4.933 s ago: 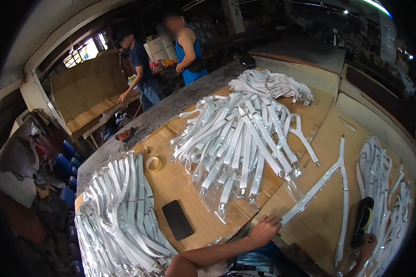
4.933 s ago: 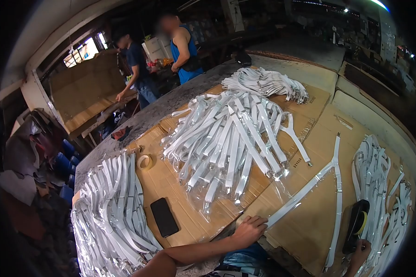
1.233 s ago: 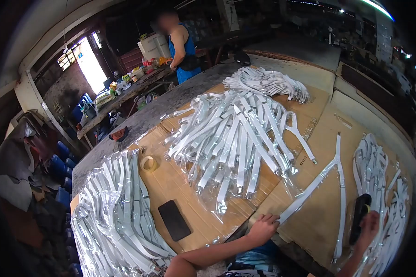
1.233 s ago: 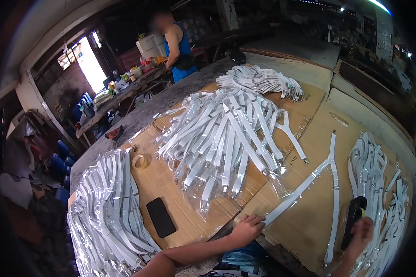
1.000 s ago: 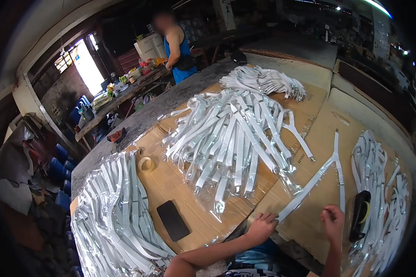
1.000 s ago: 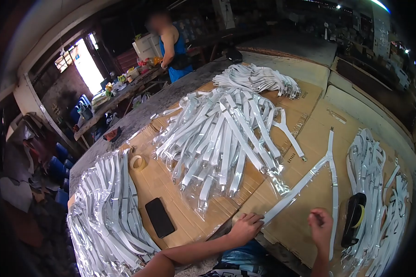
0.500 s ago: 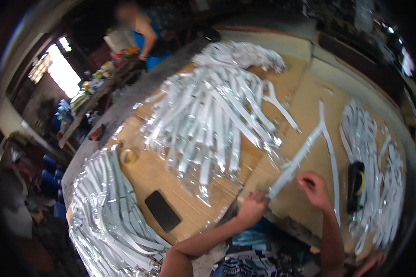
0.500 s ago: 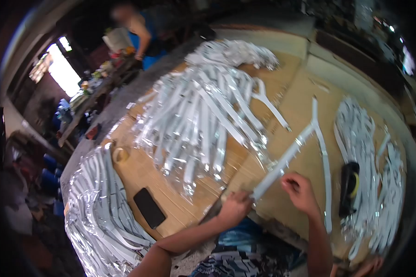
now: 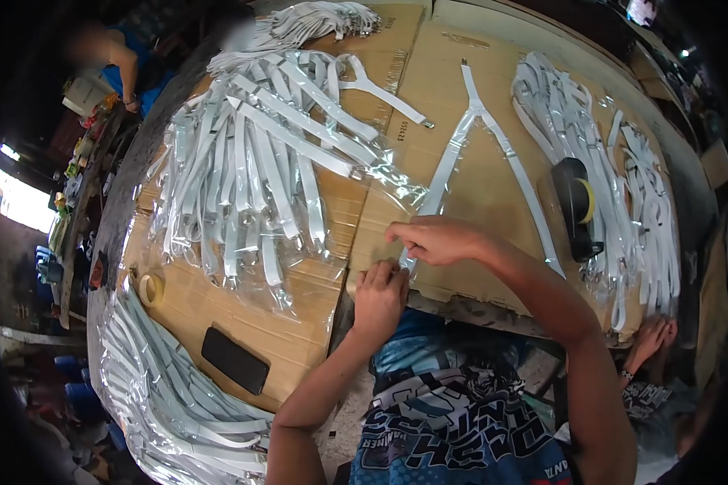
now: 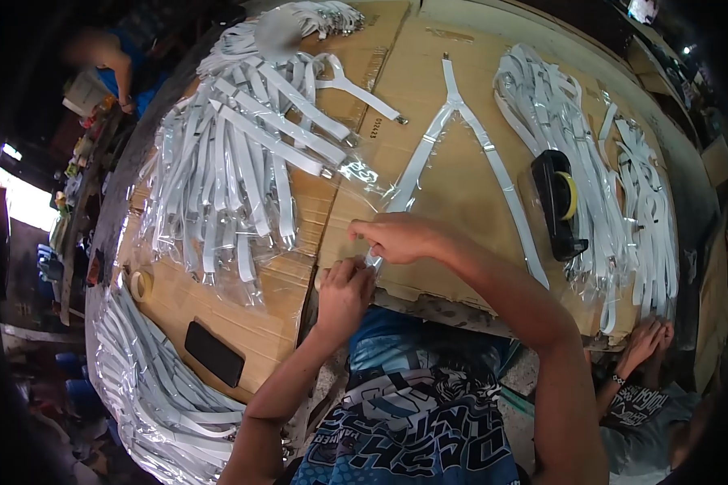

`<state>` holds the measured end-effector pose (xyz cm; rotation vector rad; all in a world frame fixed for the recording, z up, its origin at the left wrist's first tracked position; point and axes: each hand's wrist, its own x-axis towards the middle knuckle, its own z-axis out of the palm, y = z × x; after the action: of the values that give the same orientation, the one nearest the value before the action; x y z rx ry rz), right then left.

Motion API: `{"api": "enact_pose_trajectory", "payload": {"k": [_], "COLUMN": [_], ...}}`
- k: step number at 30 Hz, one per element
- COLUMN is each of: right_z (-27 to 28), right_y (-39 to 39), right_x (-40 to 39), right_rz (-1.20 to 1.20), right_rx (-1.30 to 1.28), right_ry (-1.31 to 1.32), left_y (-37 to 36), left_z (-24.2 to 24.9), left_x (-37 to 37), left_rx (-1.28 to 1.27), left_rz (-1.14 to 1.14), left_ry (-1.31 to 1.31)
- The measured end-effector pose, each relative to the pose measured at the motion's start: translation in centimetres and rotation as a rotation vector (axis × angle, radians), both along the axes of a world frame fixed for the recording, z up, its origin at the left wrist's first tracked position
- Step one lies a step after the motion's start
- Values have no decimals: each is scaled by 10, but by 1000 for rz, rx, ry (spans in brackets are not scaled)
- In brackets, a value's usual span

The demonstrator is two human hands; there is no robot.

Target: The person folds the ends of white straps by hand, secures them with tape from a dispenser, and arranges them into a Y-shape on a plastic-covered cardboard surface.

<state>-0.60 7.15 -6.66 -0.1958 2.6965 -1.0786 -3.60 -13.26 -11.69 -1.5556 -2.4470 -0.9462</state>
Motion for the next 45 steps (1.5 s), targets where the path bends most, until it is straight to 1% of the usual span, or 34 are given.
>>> {"api": "enact_pose_trajectory", "payload": {"k": [7,16,19,22,28,34,37,40,43,45], "right_z": [-3,-11,-13,-18,-8,-5,-10,-9,-18,-27], "right_y": [-1,3,-2,-9,-19,-23,-5,-1,2,6], "right_x": [-18,-19,-15,-13,-15,-23,-25,-17,-12,-8], "right_rz": [93,118,90,98,121,56,-39,-131,-184,-212], "right_rx": [0,-58,25,207,452,655,527,525,525,397], "right_ry": [-140,-135,-115,47,121,140,25,-48,-13,43], "left_y": [0,0,1,1,1,0,0,0,2,1], "left_z": [0,3,4,3,4,3,5,5,4,2], "left_x": [-1,-2,-2,-2,-2,-4,-4,-3,-4,-4], "left_rx": [-9,-15,-13,-16,-26,-53,-71,-53,-40,-50], "left_rz": [3,-5,-4,-3,-4,-19,-18,-5,-5,-18], "left_ry": [-6,-18,-14,-9,-6,-16,-26,0,58,84]}}
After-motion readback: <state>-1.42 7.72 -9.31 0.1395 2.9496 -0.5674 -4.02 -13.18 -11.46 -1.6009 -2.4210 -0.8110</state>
